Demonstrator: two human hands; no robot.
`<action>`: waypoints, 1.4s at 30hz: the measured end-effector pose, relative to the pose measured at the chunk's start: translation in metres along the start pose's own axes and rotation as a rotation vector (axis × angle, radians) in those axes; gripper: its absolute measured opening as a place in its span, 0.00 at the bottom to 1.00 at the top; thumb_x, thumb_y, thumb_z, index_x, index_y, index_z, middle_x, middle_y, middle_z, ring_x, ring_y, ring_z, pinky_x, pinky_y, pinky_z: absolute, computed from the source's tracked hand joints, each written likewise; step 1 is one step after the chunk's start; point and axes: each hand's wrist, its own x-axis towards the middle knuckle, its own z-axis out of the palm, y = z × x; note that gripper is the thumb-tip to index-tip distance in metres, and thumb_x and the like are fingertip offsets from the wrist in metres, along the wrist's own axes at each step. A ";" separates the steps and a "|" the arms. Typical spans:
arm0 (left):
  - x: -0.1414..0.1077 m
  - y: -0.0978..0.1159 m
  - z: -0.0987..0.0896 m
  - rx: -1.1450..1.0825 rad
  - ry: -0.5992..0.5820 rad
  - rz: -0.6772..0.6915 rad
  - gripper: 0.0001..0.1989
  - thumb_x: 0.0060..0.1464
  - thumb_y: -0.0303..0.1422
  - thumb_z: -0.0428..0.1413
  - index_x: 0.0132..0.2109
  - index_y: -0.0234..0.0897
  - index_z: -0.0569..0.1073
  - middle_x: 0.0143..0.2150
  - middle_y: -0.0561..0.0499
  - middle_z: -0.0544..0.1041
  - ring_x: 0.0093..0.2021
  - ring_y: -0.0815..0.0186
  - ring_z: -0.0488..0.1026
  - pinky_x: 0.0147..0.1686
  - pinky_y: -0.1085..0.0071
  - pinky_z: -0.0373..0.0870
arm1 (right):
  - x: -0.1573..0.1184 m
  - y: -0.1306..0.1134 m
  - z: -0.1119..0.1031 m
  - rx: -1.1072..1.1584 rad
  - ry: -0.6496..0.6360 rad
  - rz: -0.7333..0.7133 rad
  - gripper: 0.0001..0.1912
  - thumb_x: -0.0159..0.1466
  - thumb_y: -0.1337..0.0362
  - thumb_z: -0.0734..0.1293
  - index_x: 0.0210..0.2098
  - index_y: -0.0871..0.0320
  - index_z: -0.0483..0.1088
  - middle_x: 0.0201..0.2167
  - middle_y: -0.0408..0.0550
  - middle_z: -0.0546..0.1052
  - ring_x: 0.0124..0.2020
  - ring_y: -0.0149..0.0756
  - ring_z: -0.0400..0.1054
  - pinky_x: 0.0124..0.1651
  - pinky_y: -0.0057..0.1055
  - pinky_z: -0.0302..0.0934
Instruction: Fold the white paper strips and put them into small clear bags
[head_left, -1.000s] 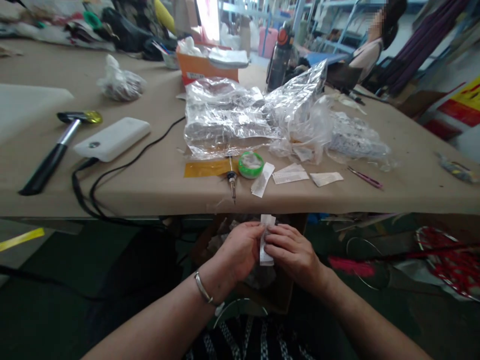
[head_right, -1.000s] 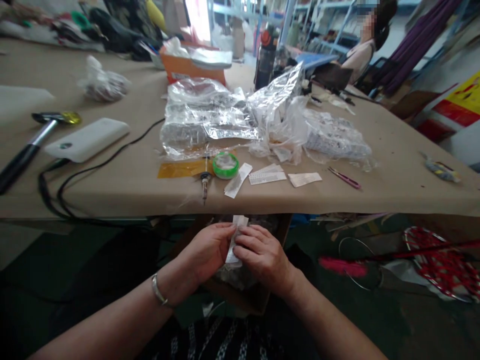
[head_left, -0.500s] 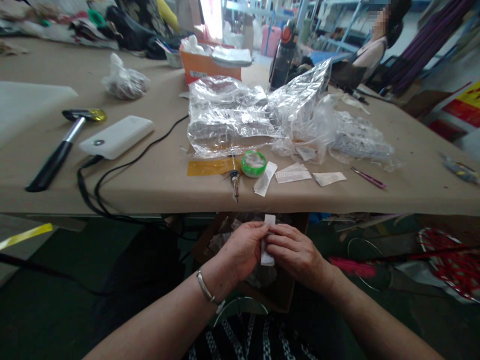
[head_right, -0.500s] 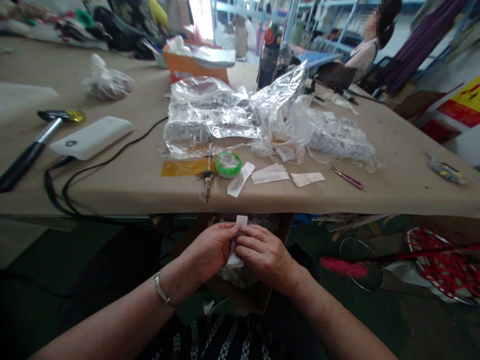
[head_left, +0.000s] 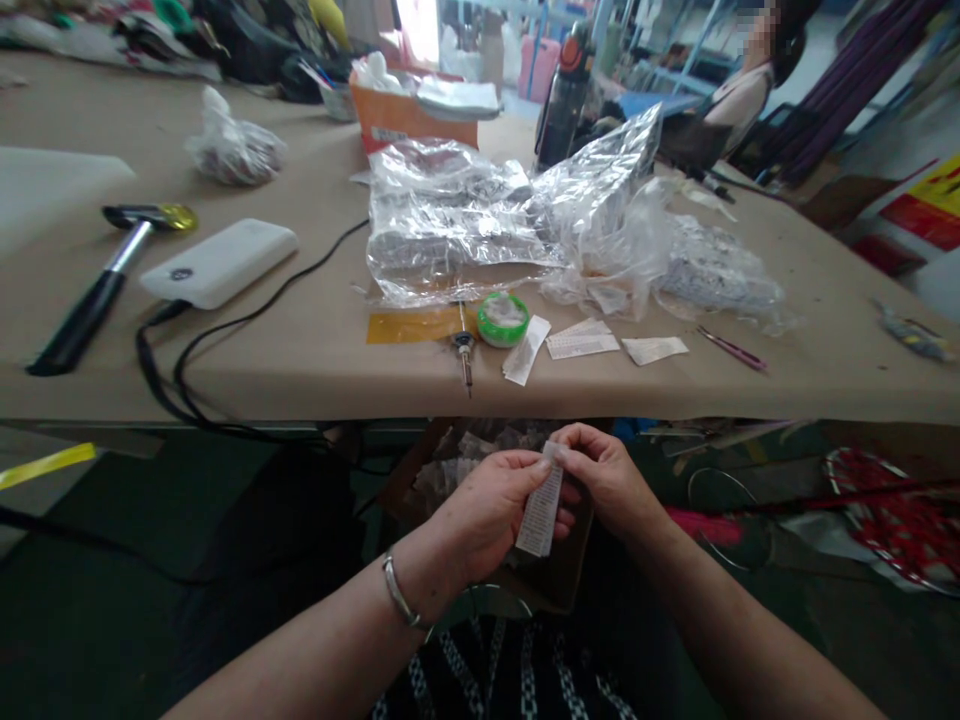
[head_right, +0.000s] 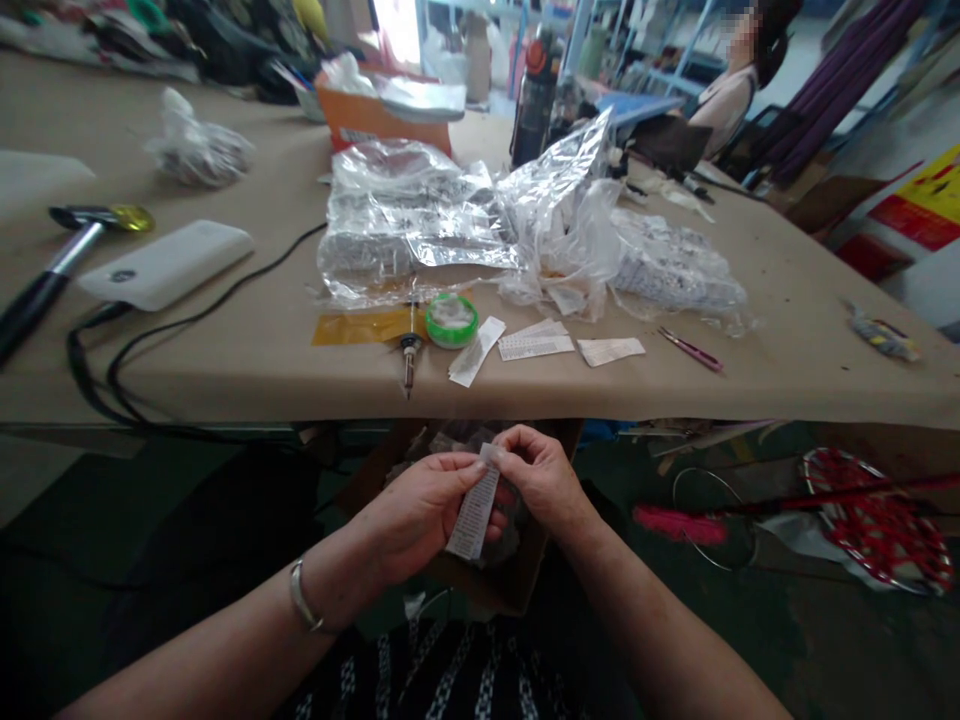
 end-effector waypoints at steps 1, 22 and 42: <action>0.000 -0.001 -0.002 0.005 -0.025 -0.001 0.09 0.58 0.29 0.49 0.35 0.27 0.71 0.30 0.44 0.73 0.21 0.69 0.71 0.24 0.73 0.70 | -0.001 0.002 0.001 0.023 0.004 0.013 0.10 0.57 0.61 0.69 0.26 0.60 0.66 0.27 0.41 0.69 0.26 0.26 0.60 0.30 0.23 0.56; -0.001 -0.008 -0.020 0.032 -0.099 0.004 0.09 0.52 0.35 0.57 0.34 0.33 0.68 0.26 0.52 0.69 0.22 0.71 0.68 0.22 0.76 0.63 | -0.014 -0.012 0.006 -0.672 -0.027 -0.448 0.16 0.62 0.64 0.63 0.50 0.56 0.68 0.45 0.51 0.70 0.46 0.40 0.65 0.50 0.38 0.61; -0.003 -0.009 -0.020 0.030 -0.051 0.077 0.10 0.53 0.37 0.56 0.34 0.33 0.69 0.26 0.52 0.68 0.22 0.72 0.66 0.21 0.77 0.61 | -0.009 -0.011 0.015 -0.183 -0.006 -0.062 0.10 0.61 0.58 0.65 0.36 0.59 0.68 0.29 0.44 0.72 0.29 0.32 0.67 0.33 0.27 0.63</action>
